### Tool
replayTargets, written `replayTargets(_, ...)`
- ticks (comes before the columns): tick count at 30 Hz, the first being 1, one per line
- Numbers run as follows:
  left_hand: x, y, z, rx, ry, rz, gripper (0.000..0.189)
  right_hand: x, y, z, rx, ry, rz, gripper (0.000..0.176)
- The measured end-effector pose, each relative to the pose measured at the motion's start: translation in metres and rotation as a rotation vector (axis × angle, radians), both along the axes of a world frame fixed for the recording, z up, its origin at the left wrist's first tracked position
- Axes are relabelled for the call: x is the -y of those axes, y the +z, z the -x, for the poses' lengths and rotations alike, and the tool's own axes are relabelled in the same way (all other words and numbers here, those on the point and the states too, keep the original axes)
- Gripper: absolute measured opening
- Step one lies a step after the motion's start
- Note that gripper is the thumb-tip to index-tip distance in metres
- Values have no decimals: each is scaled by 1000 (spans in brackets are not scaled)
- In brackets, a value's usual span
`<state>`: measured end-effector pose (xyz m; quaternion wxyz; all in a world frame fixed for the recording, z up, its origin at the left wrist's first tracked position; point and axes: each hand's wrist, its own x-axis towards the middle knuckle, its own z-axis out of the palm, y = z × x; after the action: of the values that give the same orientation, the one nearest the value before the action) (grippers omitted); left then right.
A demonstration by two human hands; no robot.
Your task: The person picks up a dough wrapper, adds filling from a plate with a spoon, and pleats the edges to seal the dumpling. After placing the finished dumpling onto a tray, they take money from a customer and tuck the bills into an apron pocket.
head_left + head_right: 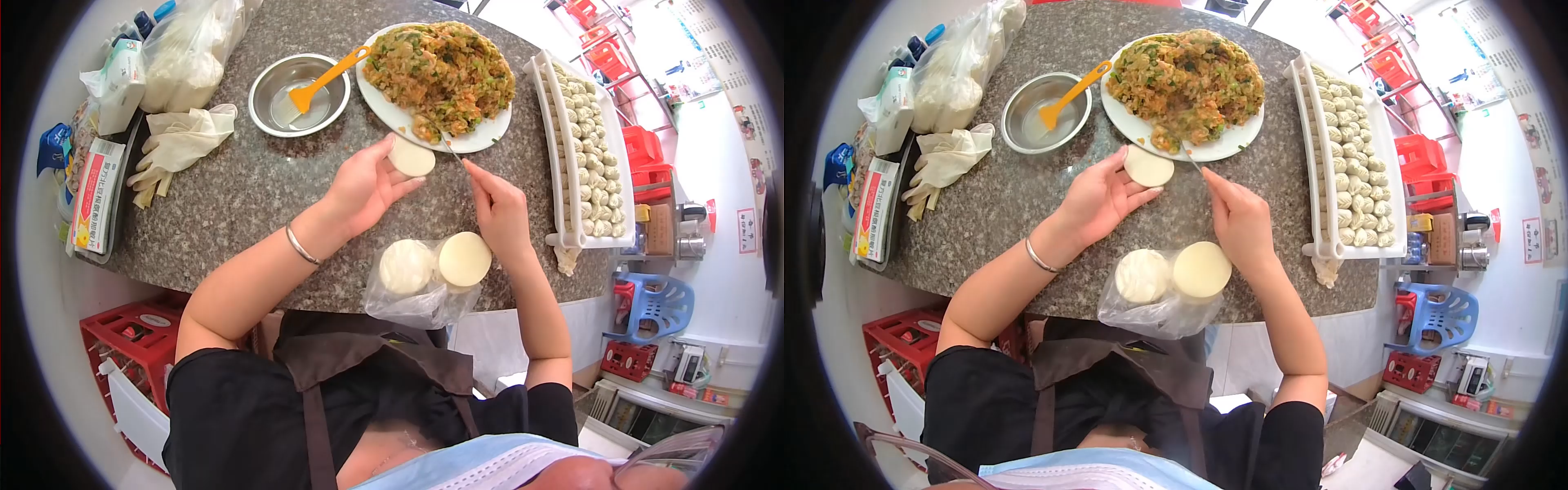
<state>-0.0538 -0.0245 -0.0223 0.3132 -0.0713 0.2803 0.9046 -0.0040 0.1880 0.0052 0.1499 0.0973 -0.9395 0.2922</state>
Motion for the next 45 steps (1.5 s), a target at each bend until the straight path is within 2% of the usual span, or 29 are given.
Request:
replayTargets(5, 0, 14, -2, 21, 72, -124, 41, 0, 7, -13, 120, 85, 10, 28)
replayTargets(8, 0, 9, 0, -1, 114, -31, 40, -6, 10, -14, 146, 122, 69, 29)
replayTargets(10, 3, 11, 2, 21, 135, 29, 39, -7, 8, -16, 195, -55, 227, 29)
replayTargets(14, 3, 12, 1, 35, 138, 43, 38, -2, 6, -16, 178, 80, 171, 30)
replayTargets(16, 4, 14, 0, 46, 111, 50, 39, -1, 13, -19, 228, 38, 372, 31)
replayTargets(17, 5, 15, 0, 47, 111, 50, 39, -1, 18, -19, 229, 38, 372, 31)
replayTargets(19, 5, 18, 0, -54, 124, 6, 40, -3, 29, -19, 160, 146, 30, 30)
replayTargets(21, 6, 25, 1, -121, 117, 10, 40, -6, 21, -18, 149, 165, 103, 30)
replayTargets(23, 7, 27, 2, -192, 116, 17, 40, -15, 17, -12, 103, -6, 323, 30)
replayTargets(25, 5, 26, 0, -464, 164, 236, 43, -19, 15, 1, 132, -75, 335, 31)
replayTargets(27, 6, 24, 0, -455, 147, 226, 44, -18, 2, 13, 45, -7, 94, 28)
replayTargets(28, 6, 24, 0, -435, 133, 216, 45, -13, 1, 14, 102, -31, -9, 25)
replayTargets(29, 6, 25, -1, -443, 125, 220, 45, -9, 2, 19, 94, -39, -2, 25)
replayTargets(31, 5, 30, -4, -450, 182, 292, 43, 1, 6, 29, -254, 132, -172, 23)
replayTargets(32, 5, 31, -6, -456, 174, 298, 43, 9, 14, 30, -190, 119, -48, 22)
replayTargets(33, 4, 32, -7, -514, 184, 301, 44, 15, 17, 31, -195, 111, -41, 22)
replayTargets(35, 3, 31, -9, -579, 186, 311, 44, 25, 20, 34, 30, 205, 526, 19)
replayTargets(36, 2, 30, -9, -647, 215, 319, 45, 28, 20, 35, 23, 203, 534, 19)
replayTargets(38, 1, 31, -10, -720, 242, 331, 46, 33, 19, 38, 109, 209, 778, 15)
replayTargets(41, 2, 31, -10, -760, 365, 373, 40, 41, 21, 39, 115, 185, 902, 13)
replayTargets(43, 2, 24, -8, -896, 391, 503, 30, 40, 22, 40, 140, 189, 865, 13)
replayTargets(45, 2, 23, -8, -912, 400, 514, 27, 38, 23, 41, 163, 187, 832, 13)
